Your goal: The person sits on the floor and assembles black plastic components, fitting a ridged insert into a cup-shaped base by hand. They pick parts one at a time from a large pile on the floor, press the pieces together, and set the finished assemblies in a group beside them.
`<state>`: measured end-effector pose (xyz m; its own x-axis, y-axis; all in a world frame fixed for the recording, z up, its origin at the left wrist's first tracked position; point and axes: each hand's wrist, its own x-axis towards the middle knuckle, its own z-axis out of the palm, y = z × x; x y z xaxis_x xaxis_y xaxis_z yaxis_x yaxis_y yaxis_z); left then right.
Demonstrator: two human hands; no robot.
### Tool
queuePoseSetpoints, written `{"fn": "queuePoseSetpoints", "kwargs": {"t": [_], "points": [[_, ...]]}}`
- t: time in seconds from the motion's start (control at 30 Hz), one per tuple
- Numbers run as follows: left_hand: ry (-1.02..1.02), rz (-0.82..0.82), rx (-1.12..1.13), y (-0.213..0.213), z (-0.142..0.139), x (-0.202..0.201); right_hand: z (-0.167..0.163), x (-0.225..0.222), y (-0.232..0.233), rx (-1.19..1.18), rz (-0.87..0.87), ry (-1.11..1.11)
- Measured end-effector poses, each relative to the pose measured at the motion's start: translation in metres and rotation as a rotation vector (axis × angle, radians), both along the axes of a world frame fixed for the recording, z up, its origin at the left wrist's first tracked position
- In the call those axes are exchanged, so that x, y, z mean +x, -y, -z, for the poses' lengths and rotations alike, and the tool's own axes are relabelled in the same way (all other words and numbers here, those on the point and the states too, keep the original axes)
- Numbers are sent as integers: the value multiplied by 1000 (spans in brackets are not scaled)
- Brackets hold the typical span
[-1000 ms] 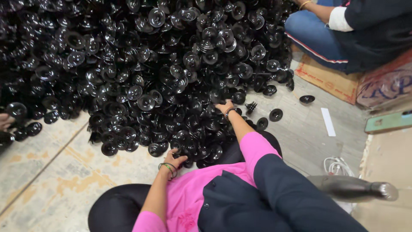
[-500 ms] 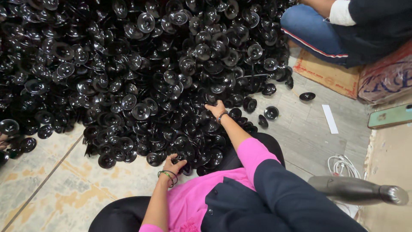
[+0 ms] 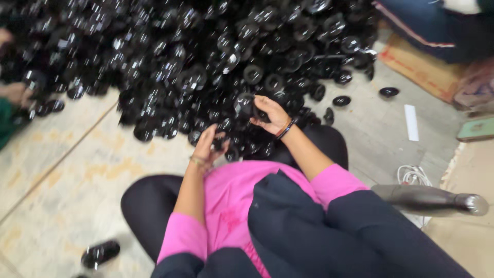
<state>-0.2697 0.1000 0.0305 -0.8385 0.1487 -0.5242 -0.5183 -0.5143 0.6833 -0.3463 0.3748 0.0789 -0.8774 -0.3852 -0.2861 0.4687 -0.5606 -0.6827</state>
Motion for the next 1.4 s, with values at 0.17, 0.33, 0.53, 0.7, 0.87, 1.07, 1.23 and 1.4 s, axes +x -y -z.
{"fn": "queuePoseSetpoints", "kwargs": {"t": [0.17,0.33,0.53,0.7,0.87,1.07,1.23,1.4], "points": [[-168,5,254,7,-27,20,-5,38,27,-225,-200,65],[-292,12,271,16,-34,45,-9,66,55,-290,-317,124],[-459,55,-138,14,-38,58,7,86,77,-251,-236,178],[-555,63,-178,3,-44,57,16,87,63,-53,-237,112],[-469,60,-262,-3,-41,54,21,85,54,-189,-213,207],[-655,-7,-212,1,-30,50,30,95,68,-237,-209,278],[-640,-7,-207,3,-22,52,31,102,69,-118,-289,88],[-431,-33,-231,4,-20,52,28,102,72,375,-285,-21]]}}
